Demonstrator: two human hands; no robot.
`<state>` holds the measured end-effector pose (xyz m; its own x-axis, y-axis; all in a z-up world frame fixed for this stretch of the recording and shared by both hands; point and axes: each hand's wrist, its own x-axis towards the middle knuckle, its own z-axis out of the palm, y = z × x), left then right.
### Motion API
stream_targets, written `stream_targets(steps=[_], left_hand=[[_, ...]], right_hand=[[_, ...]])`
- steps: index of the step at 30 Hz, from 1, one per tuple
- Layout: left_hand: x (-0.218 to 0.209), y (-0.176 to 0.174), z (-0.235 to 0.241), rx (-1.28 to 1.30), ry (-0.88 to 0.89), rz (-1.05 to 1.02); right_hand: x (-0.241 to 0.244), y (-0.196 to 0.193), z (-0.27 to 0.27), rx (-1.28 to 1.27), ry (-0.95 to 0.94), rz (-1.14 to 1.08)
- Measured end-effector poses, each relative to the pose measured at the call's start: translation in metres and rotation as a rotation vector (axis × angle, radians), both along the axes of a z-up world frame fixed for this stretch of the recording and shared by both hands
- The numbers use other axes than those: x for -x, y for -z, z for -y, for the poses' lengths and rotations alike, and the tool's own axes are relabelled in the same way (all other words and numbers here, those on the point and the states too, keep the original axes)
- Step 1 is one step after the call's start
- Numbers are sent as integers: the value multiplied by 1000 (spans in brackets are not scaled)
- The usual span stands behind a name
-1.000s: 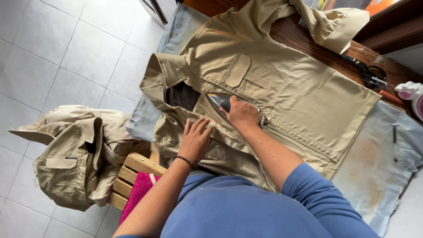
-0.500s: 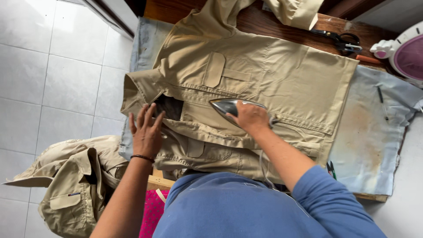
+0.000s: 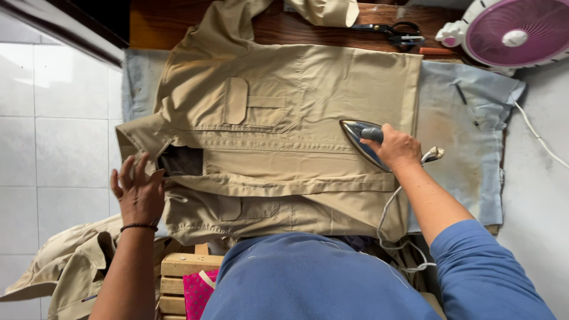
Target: The person irons a beige jacket laid on an ironing board. They smooth the fabric with their hands, then use an electric iron to press the body, pockets, and sleeves. The person repeatedly adjusts the jacket and continues ironing different sections.
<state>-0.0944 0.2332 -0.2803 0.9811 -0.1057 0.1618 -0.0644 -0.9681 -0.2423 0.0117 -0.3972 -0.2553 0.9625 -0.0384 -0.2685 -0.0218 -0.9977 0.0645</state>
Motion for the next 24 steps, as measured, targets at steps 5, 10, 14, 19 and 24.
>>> stream_targets(steps=[5, 10, 14, 19, 24], left_hand=[[1, -13, 2, -116, -36, -78], [1, -1, -19, -247, -115, -172], [3, -2, -41, -349, -125, -172], [-10, -19, -62, -88, -146, -224], [-15, 10, -108, 356, -43, -171]], right_hand=[[-6, 15, 76, 55, 322, -96], [6, 5, 134, 23, 512, -100], [30, 1, 145, 245, 205, 282], [81, 25, 92, -193, -523, 555], [121, 66, 75, -235, -470, 318]])
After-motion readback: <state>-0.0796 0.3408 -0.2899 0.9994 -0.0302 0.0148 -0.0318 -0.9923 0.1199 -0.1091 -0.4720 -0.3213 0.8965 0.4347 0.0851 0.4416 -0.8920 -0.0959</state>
